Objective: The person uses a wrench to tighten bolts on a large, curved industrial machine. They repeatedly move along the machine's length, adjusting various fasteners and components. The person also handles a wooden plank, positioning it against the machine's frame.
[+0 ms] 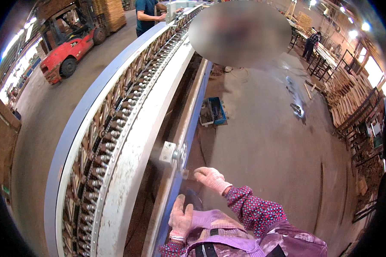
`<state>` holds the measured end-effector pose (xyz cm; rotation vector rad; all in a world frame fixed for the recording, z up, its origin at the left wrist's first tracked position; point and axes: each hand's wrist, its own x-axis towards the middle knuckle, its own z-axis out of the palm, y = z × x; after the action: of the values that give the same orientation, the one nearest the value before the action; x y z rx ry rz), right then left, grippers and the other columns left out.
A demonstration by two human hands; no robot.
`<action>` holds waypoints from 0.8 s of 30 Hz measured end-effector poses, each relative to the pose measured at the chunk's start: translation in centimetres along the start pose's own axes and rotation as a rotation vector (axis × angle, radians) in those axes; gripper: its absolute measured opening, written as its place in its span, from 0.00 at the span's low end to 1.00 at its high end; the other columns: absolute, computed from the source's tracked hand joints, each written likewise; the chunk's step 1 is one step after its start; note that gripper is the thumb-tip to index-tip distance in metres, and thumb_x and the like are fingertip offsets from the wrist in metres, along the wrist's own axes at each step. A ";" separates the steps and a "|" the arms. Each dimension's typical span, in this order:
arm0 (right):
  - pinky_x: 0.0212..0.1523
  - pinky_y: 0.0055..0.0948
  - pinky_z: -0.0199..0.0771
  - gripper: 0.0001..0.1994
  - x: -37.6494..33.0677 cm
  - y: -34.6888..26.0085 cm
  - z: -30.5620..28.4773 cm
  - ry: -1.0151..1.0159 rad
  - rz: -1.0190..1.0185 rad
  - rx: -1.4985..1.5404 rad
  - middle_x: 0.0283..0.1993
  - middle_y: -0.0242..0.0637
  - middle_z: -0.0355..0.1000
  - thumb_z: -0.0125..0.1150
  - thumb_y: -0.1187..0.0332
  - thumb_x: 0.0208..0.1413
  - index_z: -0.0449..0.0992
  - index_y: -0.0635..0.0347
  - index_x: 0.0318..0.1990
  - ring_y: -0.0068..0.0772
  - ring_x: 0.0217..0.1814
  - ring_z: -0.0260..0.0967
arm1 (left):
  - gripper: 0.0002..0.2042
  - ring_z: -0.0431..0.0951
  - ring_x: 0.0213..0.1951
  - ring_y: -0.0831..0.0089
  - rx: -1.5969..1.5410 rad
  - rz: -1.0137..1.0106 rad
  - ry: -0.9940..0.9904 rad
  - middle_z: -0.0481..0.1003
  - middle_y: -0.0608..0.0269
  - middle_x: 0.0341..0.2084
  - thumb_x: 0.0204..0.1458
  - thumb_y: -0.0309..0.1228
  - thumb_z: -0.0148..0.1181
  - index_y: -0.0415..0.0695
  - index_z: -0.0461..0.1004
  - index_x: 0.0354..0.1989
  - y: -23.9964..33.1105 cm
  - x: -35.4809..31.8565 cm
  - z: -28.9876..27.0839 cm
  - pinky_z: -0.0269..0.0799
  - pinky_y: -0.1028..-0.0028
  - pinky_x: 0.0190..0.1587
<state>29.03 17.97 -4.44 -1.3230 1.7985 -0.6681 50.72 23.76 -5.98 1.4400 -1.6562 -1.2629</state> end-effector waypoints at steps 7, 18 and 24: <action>0.58 0.39 0.67 0.22 9.5 0.6 -0.2 0.115 0.089 0.089 0.51 0.49 0.74 0.50 0.50 0.60 0.74 0.55 0.53 0.51 0.57 0.69 | 0.31 0.63 0.65 0.56 -0.224 -0.239 -0.090 0.60 0.41 0.64 0.57 0.36 0.54 0.35 0.56 0.67 1.9 12.1 2.1 0.56 0.67 0.65; 0.45 0.36 0.74 0.19 18.3 6.8 3.7 -0.410 0.241 0.321 0.42 0.49 0.74 0.51 0.67 0.61 0.65 0.52 0.59 0.42 0.45 0.73 | 0.25 0.71 0.52 0.50 -0.079 -0.496 -0.025 0.72 0.44 0.51 0.55 0.44 0.52 0.40 0.69 0.56 3.5 17.4 3.6 0.66 0.61 0.55; 0.24 0.30 0.66 0.22 20.4 3.4 -1.8 -0.590 0.682 0.723 0.24 0.33 0.70 0.50 0.48 0.61 0.76 0.61 0.34 0.27 0.26 0.67 | 0.27 0.66 0.61 0.51 0.361 -0.670 -0.082 0.64 0.43 0.61 0.57 0.41 0.52 0.39 0.62 0.63 9.8 18.7 3.6 0.59 0.59 0.62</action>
<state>22.79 -0.32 -11.91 -0.3169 1.2093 -0.4093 39.32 6.35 -0.90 2.3248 -1.5594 -1.4159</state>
